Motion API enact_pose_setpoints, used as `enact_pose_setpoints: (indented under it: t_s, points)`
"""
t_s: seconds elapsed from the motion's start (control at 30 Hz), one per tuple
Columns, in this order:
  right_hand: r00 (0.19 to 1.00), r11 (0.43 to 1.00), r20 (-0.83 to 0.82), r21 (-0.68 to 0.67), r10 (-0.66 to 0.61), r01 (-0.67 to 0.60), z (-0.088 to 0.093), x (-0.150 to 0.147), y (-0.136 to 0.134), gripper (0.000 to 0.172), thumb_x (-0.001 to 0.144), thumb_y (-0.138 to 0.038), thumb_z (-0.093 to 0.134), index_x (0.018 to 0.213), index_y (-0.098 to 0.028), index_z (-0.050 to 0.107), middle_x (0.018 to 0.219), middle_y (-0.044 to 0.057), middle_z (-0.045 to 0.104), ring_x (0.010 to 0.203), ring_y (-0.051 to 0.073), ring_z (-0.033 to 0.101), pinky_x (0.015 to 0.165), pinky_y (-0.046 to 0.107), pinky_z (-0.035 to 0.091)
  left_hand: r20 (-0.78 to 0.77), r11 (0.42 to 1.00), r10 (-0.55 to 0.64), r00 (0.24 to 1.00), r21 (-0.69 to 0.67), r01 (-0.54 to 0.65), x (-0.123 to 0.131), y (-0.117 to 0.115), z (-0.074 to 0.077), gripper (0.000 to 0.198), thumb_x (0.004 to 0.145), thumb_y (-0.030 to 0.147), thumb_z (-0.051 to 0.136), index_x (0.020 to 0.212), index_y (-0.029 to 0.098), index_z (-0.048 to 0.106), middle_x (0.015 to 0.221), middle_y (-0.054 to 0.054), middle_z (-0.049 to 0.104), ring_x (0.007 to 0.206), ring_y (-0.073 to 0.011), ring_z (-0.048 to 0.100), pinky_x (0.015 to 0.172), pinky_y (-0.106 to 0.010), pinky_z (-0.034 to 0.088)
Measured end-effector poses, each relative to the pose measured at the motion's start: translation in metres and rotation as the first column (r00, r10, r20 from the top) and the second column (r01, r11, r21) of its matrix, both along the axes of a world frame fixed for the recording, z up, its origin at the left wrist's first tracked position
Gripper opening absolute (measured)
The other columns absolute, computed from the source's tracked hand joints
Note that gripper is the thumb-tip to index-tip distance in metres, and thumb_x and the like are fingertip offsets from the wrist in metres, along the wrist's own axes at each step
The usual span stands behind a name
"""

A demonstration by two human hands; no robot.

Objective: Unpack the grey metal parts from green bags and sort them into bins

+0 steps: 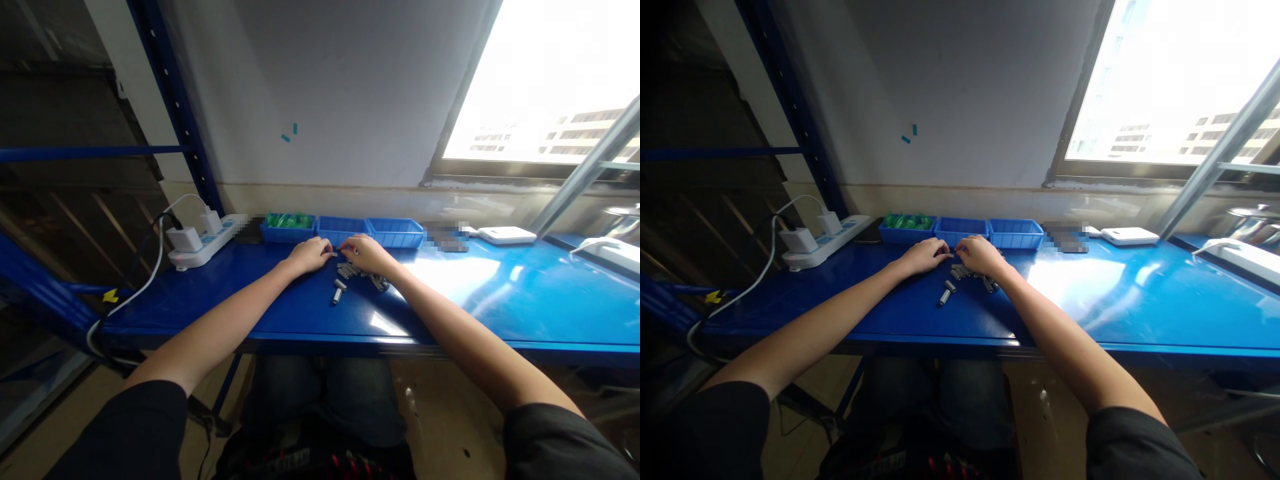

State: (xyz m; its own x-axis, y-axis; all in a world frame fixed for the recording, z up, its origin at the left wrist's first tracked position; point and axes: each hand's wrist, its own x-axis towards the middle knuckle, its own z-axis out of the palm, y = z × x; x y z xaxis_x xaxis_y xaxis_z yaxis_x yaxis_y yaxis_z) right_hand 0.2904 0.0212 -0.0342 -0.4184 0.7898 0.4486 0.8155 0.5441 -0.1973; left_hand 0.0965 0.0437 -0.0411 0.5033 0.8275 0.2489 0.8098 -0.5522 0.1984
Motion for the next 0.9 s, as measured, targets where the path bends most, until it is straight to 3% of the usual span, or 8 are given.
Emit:
enact_pose_setpoints:
  t_s: [0.1,0.3,0.53,0.63,0.9]
  points:
    - [1.000,1.000,-0.010,-0.002,0.021,-0.021,-0.001,0.001,0.001,0.019,0.084,-0.026,0.060,0.097,-0.017,0.071,0.081,0.005,0.066,0.080,0.019,0.057,0.077,0.028,0.040,0.081,1.000,-0.012,0.997,0.002,0.012,-0.001,-0.001,0.001,0.018,0.089,0.028,0.053,0.096,0.015,0.064,0.100,-0.010,0.066,0.094,-0.0220,0.063,0.083,-0.031,0.049]
    - [0.998,0.998,-0.012,0.000,0.055,-0.055,-0.001,-0.001,-0.001,0.018,0.084,-0.031,0.060,0.093,-0.018,0.068,0.079,0.003,0.065,0.077,0.017,0.055,0.071,0.026,0.038,0.247,0.991,-0.135,0.960,0.052,0.126,0.006,-0.007,0.004,0.018,0.090,0.026,0.052,0.096,0.013,0.063,0.100,-0.011,0.068,0.093,-0.0213,0.064,0.084,-0.031,0.049]
    - [0.999,1.000,-0.040,-0.008,0.022,-0.023,0.005,-0.003,-0.005,0.029,0.092,-0.033,0.046,0.072,-0.017,0.061,0.072,0.004,0.063,0.070,0.015,0.053,0.064,0.025,0.034,0.240,0.982,-0.188,0.953,0.034,0.185,0.005,-0.013,0.007,0.025,0.091,0.018,0.045,0.109,0.015,0.061,0.104,-0.009,0.070,0.095,-0.0199,0.065,0.084,-0.029,0.049]
    - [0.999,1.000,-0.034,0.006,0.014,-0.014,0.007,-0.003,-0.005,0.034,0.094,-0.031,0.042,0.066,-0.018,0.057,0.068,0.004,0.062,0.067,0.015,0.053,0.062,0.025,0.033,0.206,0.985,-0.171,0.964,0.032,0.168,0.006,-0.017,0.007,0.027,0.090,0.023,0.048,0.114,0.017,0.059,0.100,-0.008,0.071,0.091,-0.0211,0.066,0.078,-0.029,0.050]
    - [1.000,1.000,-0.006,-0.012,-0.011,0.011,0.007,-0.004,-0.005,0.035,0.095,-0.033,0.041,0.070,-0.017,0.060,0.070,0.005,0.065,0.068,0.016,0.056,0.062,0.026,0.034,0.151,0.997,-0.074,0.986,0.015,0.073,0.008,-0.023,0.011,0.026,0.092,0.029,0.045,0.104,0.020,0.066,0.100,-0.008,0.072,0.092,-0.0225,0.067,0.076,-0.029,0.049]
